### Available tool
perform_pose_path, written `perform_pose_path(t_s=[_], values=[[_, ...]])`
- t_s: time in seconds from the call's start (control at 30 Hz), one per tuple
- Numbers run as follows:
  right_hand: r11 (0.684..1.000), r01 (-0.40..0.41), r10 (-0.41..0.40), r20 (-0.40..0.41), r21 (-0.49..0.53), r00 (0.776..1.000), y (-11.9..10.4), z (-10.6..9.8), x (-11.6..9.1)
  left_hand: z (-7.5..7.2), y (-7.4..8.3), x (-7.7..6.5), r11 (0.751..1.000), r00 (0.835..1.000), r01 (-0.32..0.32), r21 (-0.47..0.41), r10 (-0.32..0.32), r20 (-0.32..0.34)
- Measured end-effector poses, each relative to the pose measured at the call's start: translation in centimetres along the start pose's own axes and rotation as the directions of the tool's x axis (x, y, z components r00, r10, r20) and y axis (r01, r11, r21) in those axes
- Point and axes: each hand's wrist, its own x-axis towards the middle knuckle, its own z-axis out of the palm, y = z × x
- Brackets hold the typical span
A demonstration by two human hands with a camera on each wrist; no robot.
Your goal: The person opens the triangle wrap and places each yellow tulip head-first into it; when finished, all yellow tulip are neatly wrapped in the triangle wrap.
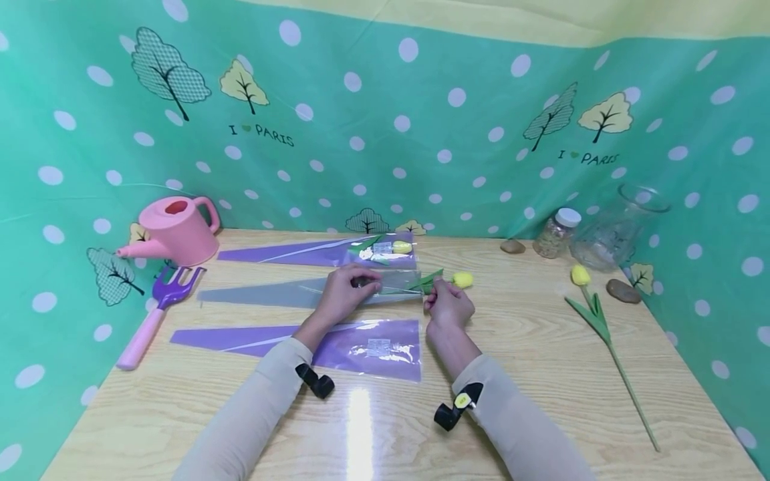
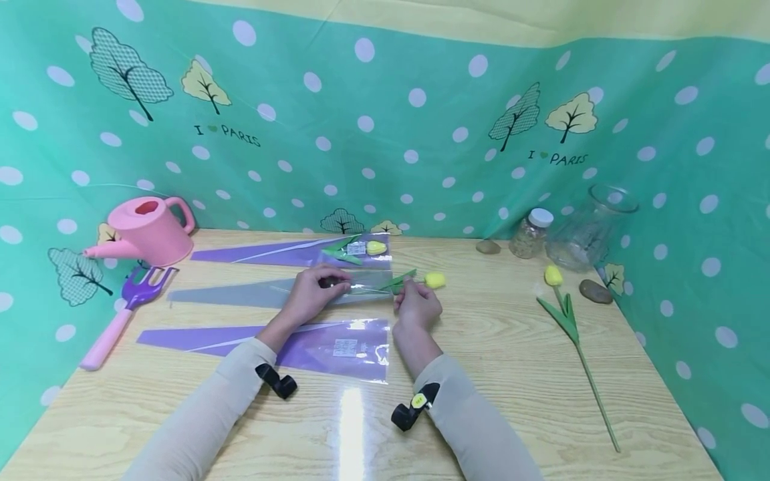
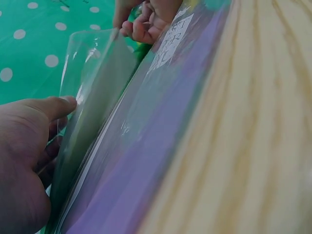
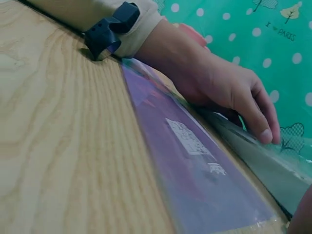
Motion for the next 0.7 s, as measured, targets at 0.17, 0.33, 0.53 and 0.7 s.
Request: perform_pose_path(t_s=[0.17,0.33,0.53,0.7], values=[[0.983,0.172,-0.168,0.053,-0.07,0.984,-1.8,-1.7,1.0,0.0,-0.1,0.0,1.0,1.0,0.004,0.008,-0.005,0.019],[0.873,0.393,-0.337,0.226,-0.289,0.914,-5.2,-4.0,4.0,-0.1,-0.3,0.1,1.0,1.0,-0.004,0.008,0.004,0.008],[0.619,0.532,-0.151,0.577,-0.578,0.802,-8.2,-7.0,7.8,0.0,-0.5,0.1,0.999,1.0,-0.01,0.031,0.01,0.005],[0.466,0.639,-0.009,0.719,-0.612,0.695,-8.8,-8.5,9.6,0.1,-0.4,0.0,1.0,1.0,-0.013,0.026,0.013,0.01]])
